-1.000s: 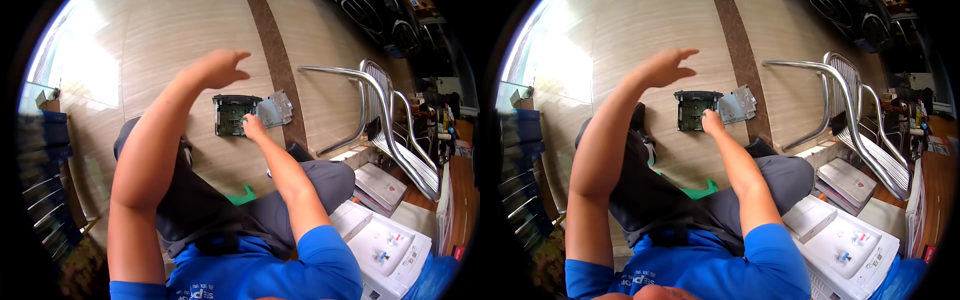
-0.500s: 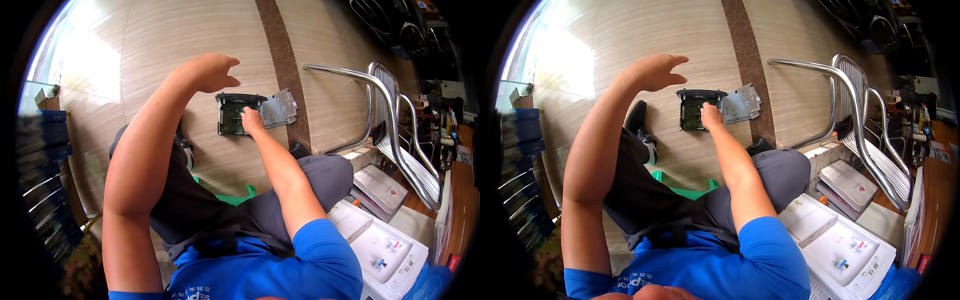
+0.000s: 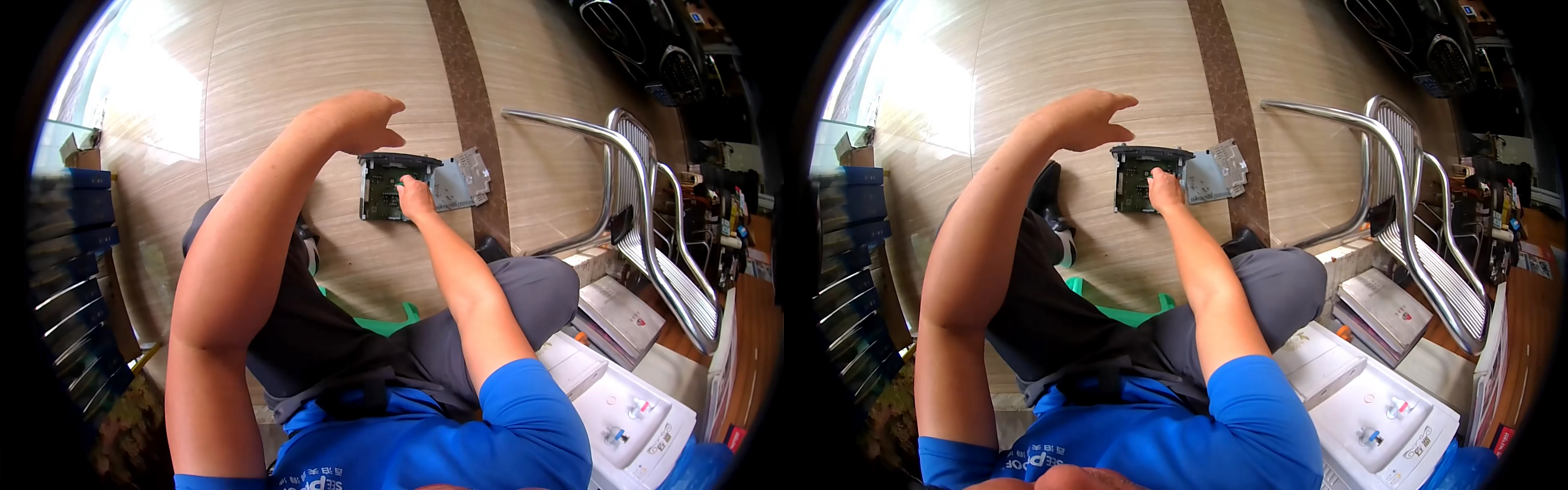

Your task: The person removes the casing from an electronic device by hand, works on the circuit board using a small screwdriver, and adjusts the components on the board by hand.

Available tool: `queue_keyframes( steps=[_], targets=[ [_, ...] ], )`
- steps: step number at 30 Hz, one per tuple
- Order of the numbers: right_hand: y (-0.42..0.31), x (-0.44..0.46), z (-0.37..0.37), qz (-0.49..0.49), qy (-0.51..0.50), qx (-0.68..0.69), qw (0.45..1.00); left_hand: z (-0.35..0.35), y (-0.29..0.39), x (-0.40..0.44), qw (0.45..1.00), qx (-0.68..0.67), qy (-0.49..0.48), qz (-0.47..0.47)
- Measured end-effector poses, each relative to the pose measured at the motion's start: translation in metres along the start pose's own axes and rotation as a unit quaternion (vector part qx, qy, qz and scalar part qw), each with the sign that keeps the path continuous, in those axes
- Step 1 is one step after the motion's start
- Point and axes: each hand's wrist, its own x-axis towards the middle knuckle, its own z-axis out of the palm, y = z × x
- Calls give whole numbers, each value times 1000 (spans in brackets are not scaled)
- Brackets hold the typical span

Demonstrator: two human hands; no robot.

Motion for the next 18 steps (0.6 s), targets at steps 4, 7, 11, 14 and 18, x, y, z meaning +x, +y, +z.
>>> queue_keyframes(
  steps=[4,7,11,14,18],
  targets=[
    [1,1,2,-11,12,-1,1000,-1,-1,2,1000,2,-12,10],
    [2,3,3,-13,11,-5,1000,-1,0,1,1000,4,-4,14],
    [2,4,2,-13,2,-20,1000,-1,1,1,1000,4,-2,8],
    [-1,2,1,-18,-2,-34,999,-2,2,1,1000,6,-4,8],
    [-5,2,-2,-40,-2,-43,998,-1,4,0,1000,20,-9,3]
  ],
)
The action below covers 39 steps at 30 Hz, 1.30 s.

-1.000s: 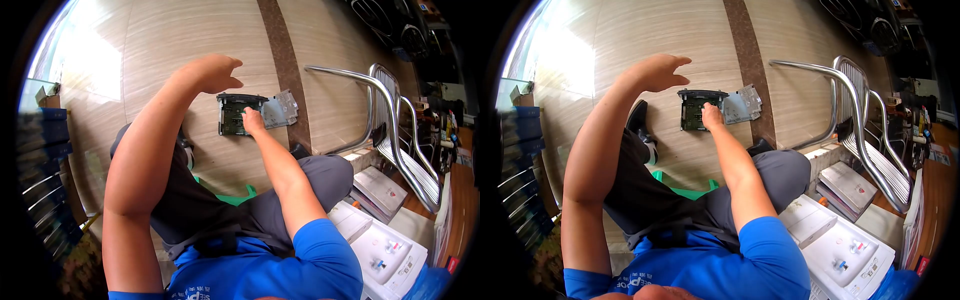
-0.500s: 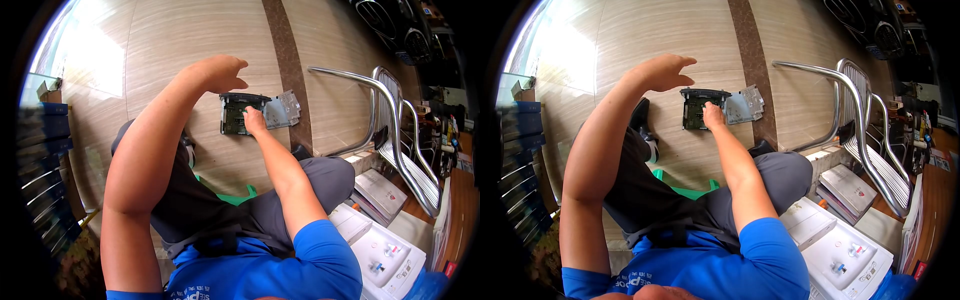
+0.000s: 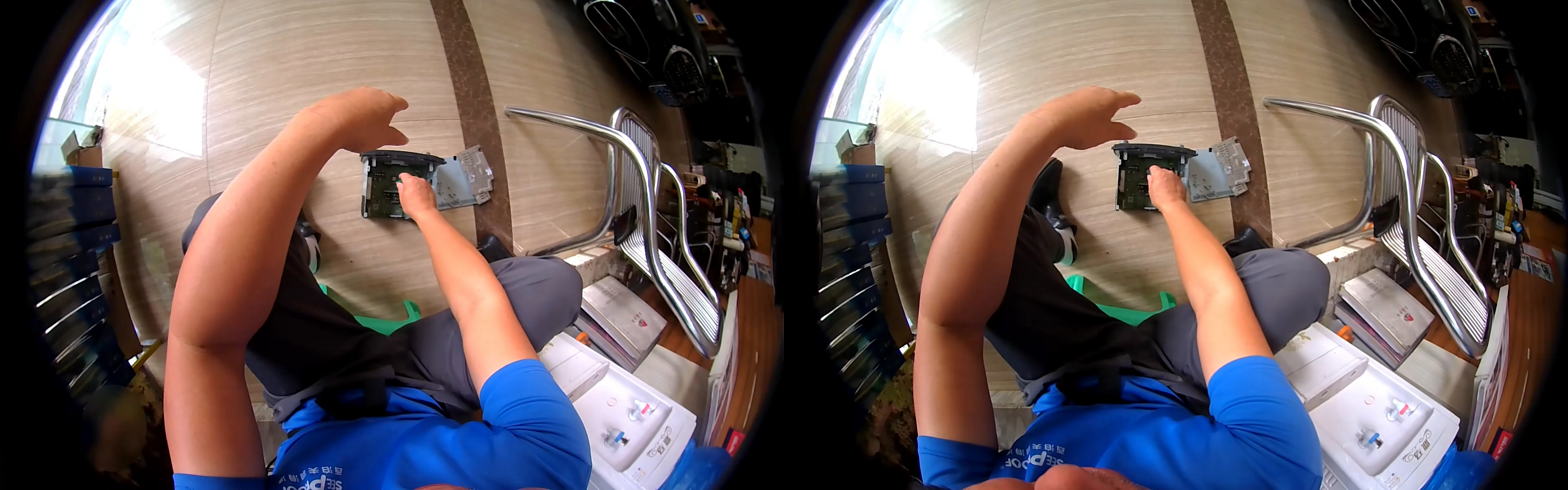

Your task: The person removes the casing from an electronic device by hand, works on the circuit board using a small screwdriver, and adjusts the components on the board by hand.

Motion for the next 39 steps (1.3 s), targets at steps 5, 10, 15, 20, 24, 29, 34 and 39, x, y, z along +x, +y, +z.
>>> queue_keyframes(
  steps=[5,10,15,20,24,29,34,39],
  targets=[
    [-1,8,-2,-48,-31,-4,998,0,2,-5,1000,-11,-13,-15],
    [3,13,2,-56,-62,-19,996,2,2,-5,1000,-6,-9,-11],
    [1,8,6,-62,-7,36,997,5,-6,2,1000,-22,-7,-9],
    [4,9,0,-29,-44,35,998,2,-3,0,999,-29,-2,-20],
    [10,6,8,42,39,84,995,3,-4,2,1000,-18,11,-11],
    [9,7,-7,61,-22,160,985,1,0,1,1000,-16,-3,-9],
    [11,7,-4,22,-12,179,983,5,-2,5,1000,1,2,5],
    [10,8,-1,30,-12,152,988,9,-6,11,1000,-6,5,13]
  ],
)
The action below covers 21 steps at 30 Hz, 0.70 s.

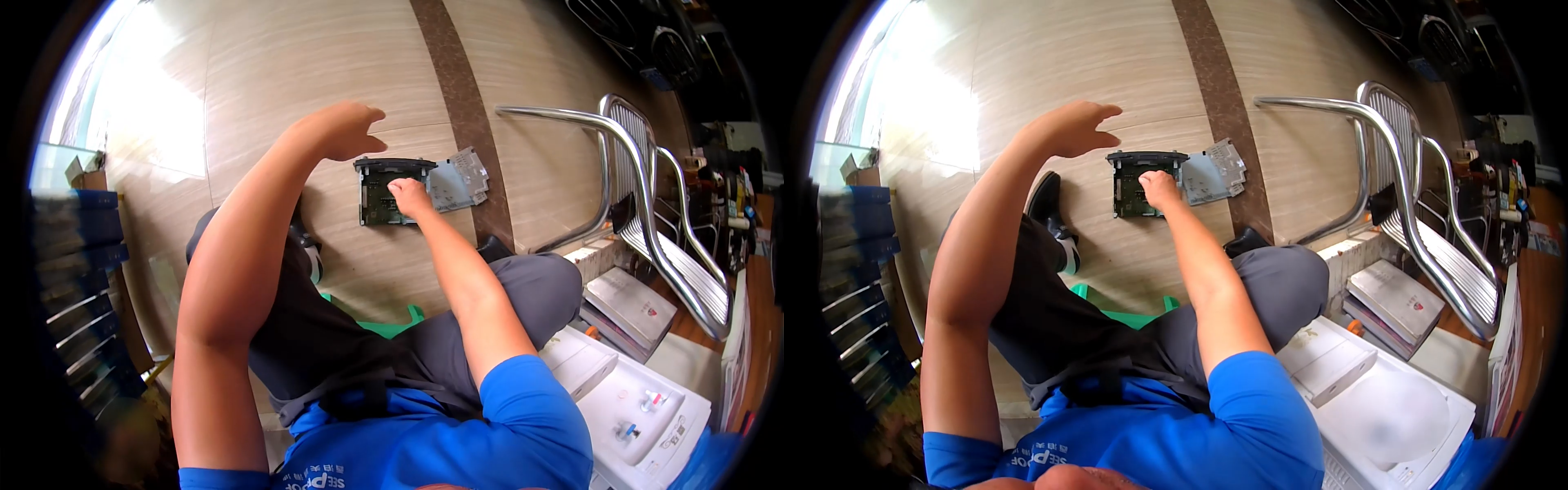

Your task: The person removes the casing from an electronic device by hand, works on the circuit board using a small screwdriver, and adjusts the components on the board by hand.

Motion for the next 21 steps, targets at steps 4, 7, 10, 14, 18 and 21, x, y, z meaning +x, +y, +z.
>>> queue_keyframes(
  steps=[4,7,10,14,18,21],
  targets=[
    [-1,-2,-2,12,26,37,999,-3,5,-2,1000,-12,-3,-7],
    [-6,-1,-6,61,37,21,997,0,3,0,1000,-20,5,-14],
    [-10,0,-13,85,10,-8,996,0,3,1,1000,-18,-4,-14],
    [0,0,-6,20,48,-18,998,1,4,1,1000,-18,-2,-16],
    [8,-3,1,-32,59,3,998,0,5,1,1000,-9,-2,-5],
    [19,6,14,-99,82,32,991,7,-5,10,1000,-4,5,13]
  ],
)
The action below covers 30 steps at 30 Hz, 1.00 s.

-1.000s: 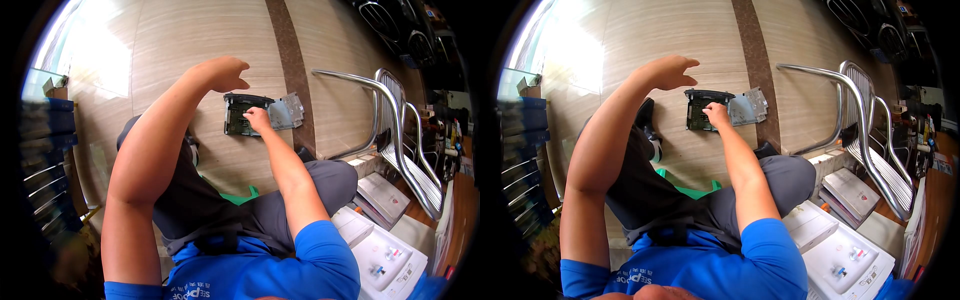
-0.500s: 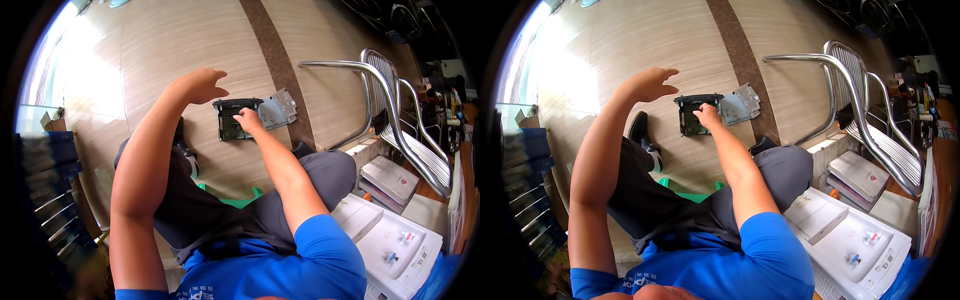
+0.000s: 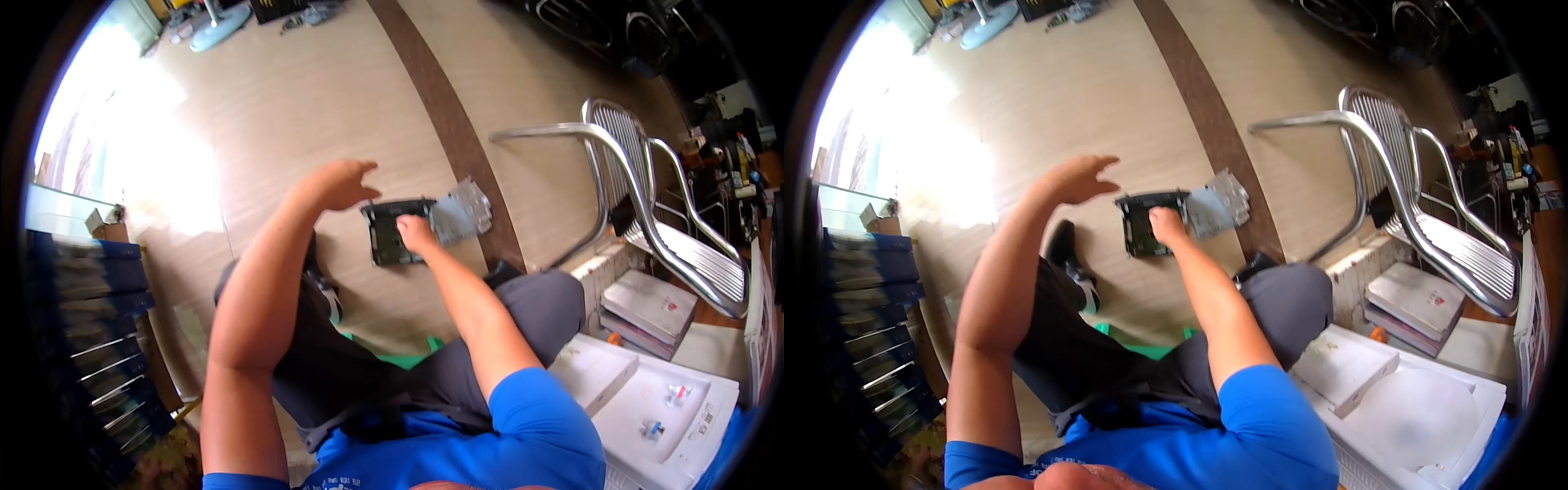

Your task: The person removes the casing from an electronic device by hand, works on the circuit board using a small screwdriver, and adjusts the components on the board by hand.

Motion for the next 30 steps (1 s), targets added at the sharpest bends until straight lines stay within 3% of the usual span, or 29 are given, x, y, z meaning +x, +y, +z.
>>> queue_keyframes(
  steps=[5,10,12,20,30],
  targets=[
    [-3,-4,-2,39,-52,15,998,9,-7,5,1000,10,6,17],
    [-22,-7,-9,103,-20,-4,994,-1,11,-5,999,7,-32,-8],
    [-30,-7,-17,172,-32,-15,984,-4,13,-7,999,15,-34,-16],
    [-11,-5,-10,98,-23,-58,993,3,8,-2,999,23,-39,-6],
    [-12,-7,-9,77,-16,-41,996,4,9,-3,1000,18,4,20]
  ],
)
